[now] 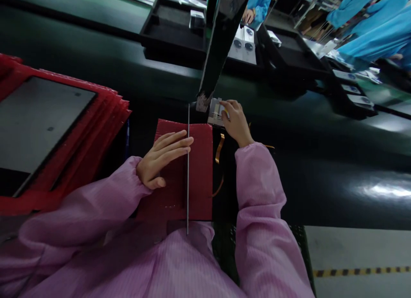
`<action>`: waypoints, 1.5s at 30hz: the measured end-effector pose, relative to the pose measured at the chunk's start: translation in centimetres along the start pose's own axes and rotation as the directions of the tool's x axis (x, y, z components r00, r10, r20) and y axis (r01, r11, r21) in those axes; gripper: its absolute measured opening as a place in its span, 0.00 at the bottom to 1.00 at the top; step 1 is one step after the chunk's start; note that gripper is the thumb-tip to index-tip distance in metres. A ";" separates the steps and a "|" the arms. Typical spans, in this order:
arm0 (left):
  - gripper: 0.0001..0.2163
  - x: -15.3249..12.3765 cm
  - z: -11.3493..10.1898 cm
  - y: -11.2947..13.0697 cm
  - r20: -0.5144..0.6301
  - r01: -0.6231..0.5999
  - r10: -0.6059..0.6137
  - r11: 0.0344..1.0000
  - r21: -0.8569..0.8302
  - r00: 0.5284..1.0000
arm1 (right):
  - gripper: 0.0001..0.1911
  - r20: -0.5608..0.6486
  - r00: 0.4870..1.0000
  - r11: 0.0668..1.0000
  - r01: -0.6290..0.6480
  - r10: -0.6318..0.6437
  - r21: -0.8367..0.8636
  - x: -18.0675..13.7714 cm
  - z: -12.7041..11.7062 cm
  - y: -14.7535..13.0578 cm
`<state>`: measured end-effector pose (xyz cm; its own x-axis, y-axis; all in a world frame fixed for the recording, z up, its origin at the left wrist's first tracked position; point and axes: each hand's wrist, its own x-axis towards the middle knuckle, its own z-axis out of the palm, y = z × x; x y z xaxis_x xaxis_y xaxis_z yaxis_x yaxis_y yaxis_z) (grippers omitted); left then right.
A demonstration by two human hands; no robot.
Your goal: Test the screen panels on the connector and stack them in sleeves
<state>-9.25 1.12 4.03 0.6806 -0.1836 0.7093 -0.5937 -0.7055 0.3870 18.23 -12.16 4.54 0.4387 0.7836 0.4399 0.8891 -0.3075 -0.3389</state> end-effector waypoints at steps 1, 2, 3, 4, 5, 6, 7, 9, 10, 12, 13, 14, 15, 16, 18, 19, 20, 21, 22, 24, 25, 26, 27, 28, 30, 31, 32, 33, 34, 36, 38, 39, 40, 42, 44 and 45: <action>0.35 0.0 0.0 0.0 0.004 0.000 0.000 1.000 0.000 1.000 | 0.16 -0.028 1.000 1.000 0.000 0.000 0.018 0.1 -1.1 -1.1; 0.35 0.0 0.0 0.0 0.009 -0.002 0.002 1.000 -0.002 1.000 | 0.15 -0.038 0.999 0.999 -0.007 0.008 0.043 0.1 -2.2 -2.4; 0.35 0.0 0.0 0.0 0.012 -0.004 0.004 1.000 -0.005 1.000 | 0.15 -0.035 0.999 0.996 -0.027 0.030 0.080 0.0 -3.3 -3.9; 0.35 0.1 0.0 0.0 0.016 -0.002 0.003 1.000 -0.009 1.000 | 0.15 -0.019 0.996 0.988 -0.079 0.082 0.134 -0.3 -4.3 -5.6; 0.35 0.1 0.0 0.0 0.020 -0.001 0.001 1.000 -0.012 1.000 | 0.16 0.050 0.990 0.968 -0.141 0.134 0.206 -0.7 -5.2 -7.3; 0.35 0.1 0.0 0.0 0.024 0.000 0.001 1.000 -0.015 1.000 | 0.17 0.120 0.980 0.941 -0.185 0.157 0.282 -1.2 -5.8 -8.9; 0.36 0.1 0.0 0.0 0.027 -0.003 0.003 1.000 -0.019 1.000 | 0.19 0.211 0.964 0.913 -0.227 0.161 0.339 -1.7 -6.2 -10.3; 0.36 0.0 0.0 0.0 0.037 -0.002 0.003 1.000 -0.025 0.999 | 0.22 0.330 0.932 0.876 -0.279 0.148 0.393 -2.6 -6.5 -12.5; 0.36 -0.1 0.0 0.0 0.038 0.000 0.001 1.000 -0.027 0.999 | 0.23 0.365 0.920 0.862 -0.298 0.144 0.411 -3.0 -6.3 -13.2; 0.35 -0.2 0.2 0.1 0.023 0.021 -0.021 0.999 -0.026 1.000 | 0.24 0.402 0.905 0.830 -0.330 0.142 0.450 -3.4 -6.0 -13.9; 0.34 -0.2 0.3 0.2 0.004 0.036 -0.036 0.999 -0.029 0.999 | 0.24 0.417 0.898 0.813 -0.345 0.140 0.470 -3.5 -5.8 -14.0; 0.34 -0.3 0.5 0.3 -0.020 0.053 -0.053 0.998 -0.042 0.998 | 0.24 0.431 0.891 0.798 -0.359 0.140 0.484 -3.5 -5.7 -14.0; 0.33 -0.3 0.7 0.4 -0.056 0.078 -0.082 0.995 -0.068 0.995 | 0.25 0.443 0.886 0.789 -0.370 0.140 0.491 -3.4 -5.6 -14.0; 0.32 -0.4 1.0 0.5 -0.099 0.127 -0.137 0.986 -0.106 0.986 | 0.25 0.449 0.882 0.786 -0.377 0.143 0.489 -3.3 -5.7 -14.0; 0.29 -0.8 1.8 0.3 -0.216 0.293 -0.337 0.933 -0.209 0.917 | 0.23 0.446 0.880 0.800 -0.381 0.161 0.463 -3.2 -6.0 -14.0; 0.28 -1.0 2.3 0.0 -0.269 0.394 -0.461 0.879 -0.268 0.845 | 0.21 0.443 0.880 0.813 -0.381 0.172 0.440 -3.1 -6.2 -13.9; 0.26 -1.3 2.7 -0.5 -0.300 0.490 -0.583 0.806 -0.333 0.755 | 0.20 0.441 0.879 0.827 -0.379 0.181 0.416 -3.1 -6.6 -13.7; 0.25 -1.6 3.1 -1.0 -0.298 0.563 -0.692 0.715 -0.416 0.658 | 0.19 0.440 0.879 0.836 -0.376 0.184 0.399 -3.1 -6.9 -13.5; 0.25 -1.9 3.5 -1.7 -0.260 0.603 -0.774 0.618 -0.504 0.577 | 0.19 0.441 0.878 0.837 -0.375 0.184 0.398 -3.1 -7.4 -13.1; 0.27 -2.1 3.9 -2.7 -0.137 0.623 -0.864 0.451 -0.639 0.485 | 0.18 0.435 0.881 0.809 -0.388 0.185 0.442 -3.1 -8.4 -12.4; 0.28 -1.9 3.8 -3.0 -0.071 0.614 -0.877 0.388 -0.688 0.475 | 0.18 0.419 0.887 0.778 -0.400 0.196 0.483 -3.0 -8.9 -12.2; 0.30 -1.7 3.6 -3.0 0.003 0.591 -0.874 0.325 -0.738 0.485 | 0.17 0.398 0.892 0.739 -0.415 0.216 0.531 -2.9 -9.3 -11.9; 0.32 -1.3 3.2 -2.8 0.090 0.558 -0.854 0.252 -0.790 0.513 | 0.16 0.376 0.895 0.691 -0.429 0.240 0.581 -2.8 -9.6 -11.8; 0.34 -0.8 2.7 -2.4 0.189 0.515 -0.818 0.147 -0.844 0.543 | 0.16 0.357 0.895 0.638 -0.442 0.266 0.631 -2.7 -9.8 -11.8; 0.39 0.2 1.5 -1.0 0.381 0.386 -0.713 -0.166 -0.908 0.589 | 0.14 0.347 0.888 0.524 -0.459 0.302 0.717 -2.3 -9.5 -11.7; 0.40 0.6 1.0 -0.3 0.440 0.308 -0.666 -0.315 -0.898 0.602 | 0.13 0.357 0.882 0.471 -0.467 0.306 0.748 -2.1 -9.2 -11.7; 0.41 0.9 0.5 0.3 0.473 0.234 -0.641 -0.424 -0.875 0.604 | 0.13 0.375 0.877 0.432 -0.476 0.302 0.766 -2.0 -8.7 -11.6; 0.41 1.0 0.1 0.8 0.489 0.165 -0.634 -0.500 -0.850 0.600 | 0.13 0.397 0.871 0.413 -0.487 0.290 0.769 -1.8 -8.2 -11.5; 0.41 1.1 -0.2 1.1 0.492 0.104 -0.639 -0.545 -0.832 0.591 | 0.14 0.422 0.866 0.420 -0.500 0.270 0.758 -1.8 -7.7 -11.4; 0.39 1.0 -0.5 1.3 0.493 0.022 -0.660 -0.586 -0.810 0.567 | 0.17 0.428 0.868 0.536 -0.493 0.251 0.685 -1.9 -6.9 -11.3; 0.38 0.8 -0.7 1.1 0.508 -0.013 -0.674 -0.609 -0.793 0.537 | 0.23 0.275 0.920 0.771 -0.384 0.278 0.508 -2.3 -6.7 -11.8; 0.39 0.8 -0.8 1.0 0.518 -0.021 -0.675 -0.619 -0.785 0.525 | 0.27 0.151 0.954 0.885 -0.298 0.260 0.358 -2.7 -6.8 -12.4; 0.39 0.8 -0.9 0.9 0.530 -0.022 -0.673 -0.629 -0.777 0.515 | 0.30 0.041 0.980 0.963 -0.200 0.196 0.181 -3.2 -6.9 -13.2; 0.40 0.9 -1.1 1.0 0.559 -0.006 -0.660 -0.649 -0.761 0.503 | 0.33 0.006 0.999 0.992 0.035 -0.034 -0.121 -4.2 -7.0 -15.1; 0.41 1.1 -1.3 1.2 0.582 0.014 -0.648 -0.662 -0.749 0.492 | 0.30 0.181 0.951 0.933 0.289 -0.252 -0.215 -5.0 -7.0 -16.9; 0.41 1.2 -1.3 1.3 0.589 0.022 -0.643 -0.666 -0.745 0.490 | 0.28 0.261 0.909 0.901 0.382 -0.325 -0.205 -5.4 -6.9 -17.5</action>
<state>-9.83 0.89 6.16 0.9678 -0.0394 -0.2486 0.0903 0.9763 0.1968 1.22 -14.72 13.88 0.0752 0.9532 0.2927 0.9955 -0.0887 0.0331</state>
